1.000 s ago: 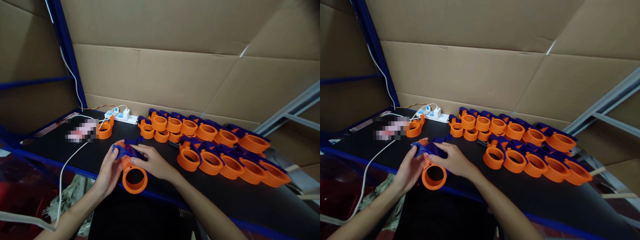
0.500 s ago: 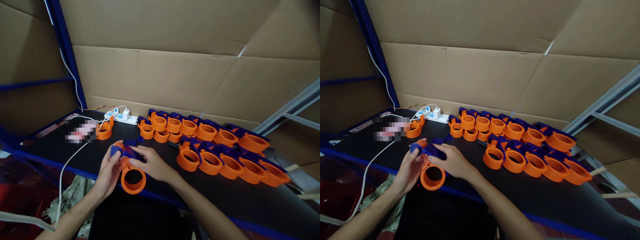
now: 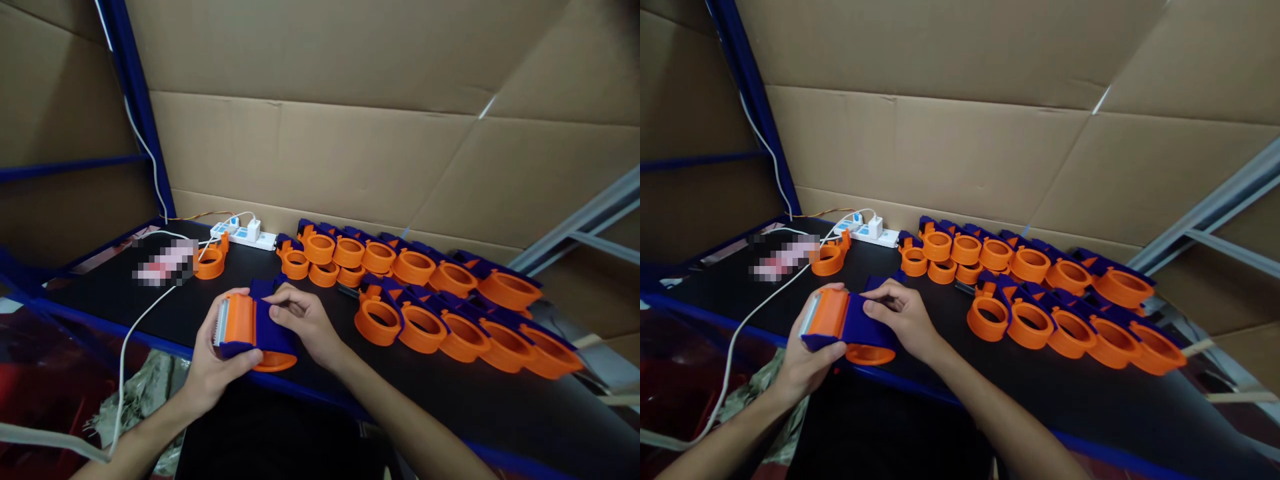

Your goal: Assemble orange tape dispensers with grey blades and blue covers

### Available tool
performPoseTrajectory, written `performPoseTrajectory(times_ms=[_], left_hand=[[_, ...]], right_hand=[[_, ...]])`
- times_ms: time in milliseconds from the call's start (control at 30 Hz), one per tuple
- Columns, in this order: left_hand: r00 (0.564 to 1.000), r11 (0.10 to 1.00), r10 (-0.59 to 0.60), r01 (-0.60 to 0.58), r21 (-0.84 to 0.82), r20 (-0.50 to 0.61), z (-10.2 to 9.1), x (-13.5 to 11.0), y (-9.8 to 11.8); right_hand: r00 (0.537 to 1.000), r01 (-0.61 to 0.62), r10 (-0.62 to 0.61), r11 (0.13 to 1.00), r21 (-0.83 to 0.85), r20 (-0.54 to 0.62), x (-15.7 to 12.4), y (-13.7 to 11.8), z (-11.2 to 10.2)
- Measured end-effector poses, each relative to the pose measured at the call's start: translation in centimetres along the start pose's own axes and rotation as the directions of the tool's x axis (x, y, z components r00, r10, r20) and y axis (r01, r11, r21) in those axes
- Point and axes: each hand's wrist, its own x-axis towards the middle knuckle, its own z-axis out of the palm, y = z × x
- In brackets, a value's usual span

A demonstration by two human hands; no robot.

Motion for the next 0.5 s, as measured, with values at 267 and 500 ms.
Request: performPoseTrajectory(times_ms=[267,500], left_hand=[[0.986,0.997,0.007,-0.019,0.071,0.164,-2.0,0.4,0.4],[0.971,0.997,0.049,-0.063,0.053,0.234,-2.7,0.7,0.1]], right_hand=[[0.978,-0.209,0.203,0.953,0.219,0.052,-0.4,-1.4,0.2],[0.963,-0.269,0.254,0.915,0.300,0.091,-0.5,-1.4,0.4]])
